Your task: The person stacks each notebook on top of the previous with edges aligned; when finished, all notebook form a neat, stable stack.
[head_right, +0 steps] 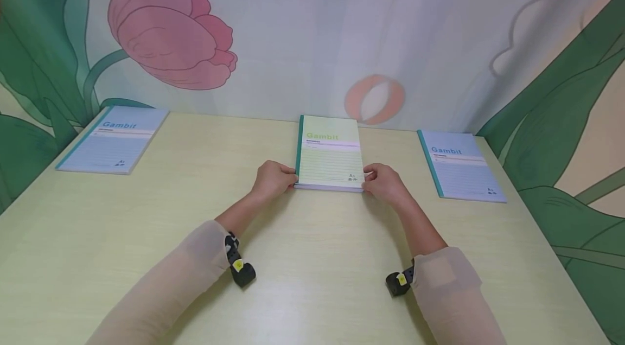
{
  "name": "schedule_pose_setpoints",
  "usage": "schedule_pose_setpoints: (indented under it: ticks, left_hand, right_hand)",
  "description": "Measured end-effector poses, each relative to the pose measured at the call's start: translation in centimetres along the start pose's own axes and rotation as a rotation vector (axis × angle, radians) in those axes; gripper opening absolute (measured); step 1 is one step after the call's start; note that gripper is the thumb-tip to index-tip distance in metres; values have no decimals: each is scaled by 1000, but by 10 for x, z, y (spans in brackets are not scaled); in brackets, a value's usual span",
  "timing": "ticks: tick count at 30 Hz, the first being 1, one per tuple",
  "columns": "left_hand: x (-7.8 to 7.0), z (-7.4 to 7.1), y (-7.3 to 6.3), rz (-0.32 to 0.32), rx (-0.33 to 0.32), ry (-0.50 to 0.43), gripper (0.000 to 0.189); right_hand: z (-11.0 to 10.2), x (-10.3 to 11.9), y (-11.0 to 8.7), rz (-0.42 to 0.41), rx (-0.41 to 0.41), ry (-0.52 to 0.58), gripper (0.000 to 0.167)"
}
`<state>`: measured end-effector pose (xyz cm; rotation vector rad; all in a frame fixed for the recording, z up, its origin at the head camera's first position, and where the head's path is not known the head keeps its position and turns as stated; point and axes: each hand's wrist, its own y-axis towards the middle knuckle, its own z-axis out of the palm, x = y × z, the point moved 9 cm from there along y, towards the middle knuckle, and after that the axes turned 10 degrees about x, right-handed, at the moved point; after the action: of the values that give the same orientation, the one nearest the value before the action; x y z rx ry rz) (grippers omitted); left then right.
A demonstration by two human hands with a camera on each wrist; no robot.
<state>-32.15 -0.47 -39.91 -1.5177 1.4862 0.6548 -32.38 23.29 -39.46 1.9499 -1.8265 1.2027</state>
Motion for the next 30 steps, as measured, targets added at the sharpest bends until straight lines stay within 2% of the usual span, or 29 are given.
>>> schedule_pose_setpoints:
  ticks: [8,16,22,25,30]
  left_hand:
    - [2,-2,0,7,-20,20,20]
    - [3,-4,0,14,-28,10,19]
    - [3,-5,1,23,-33,7,17]
    - [5,-4,2,2,-19,-19,16]
    - [12,-1,3,-77,35,-118,17]
  right_hand:
    - [3,-1,3,30,10,0,44]
    - [5,4,-1,-7,30,27,43]
    - [1,6,-1,-26,13,-22,44]
    - [-3,7,-1,-27,-10,-43,45]
    - [-11,22,-6,-63,-95,-114,42]
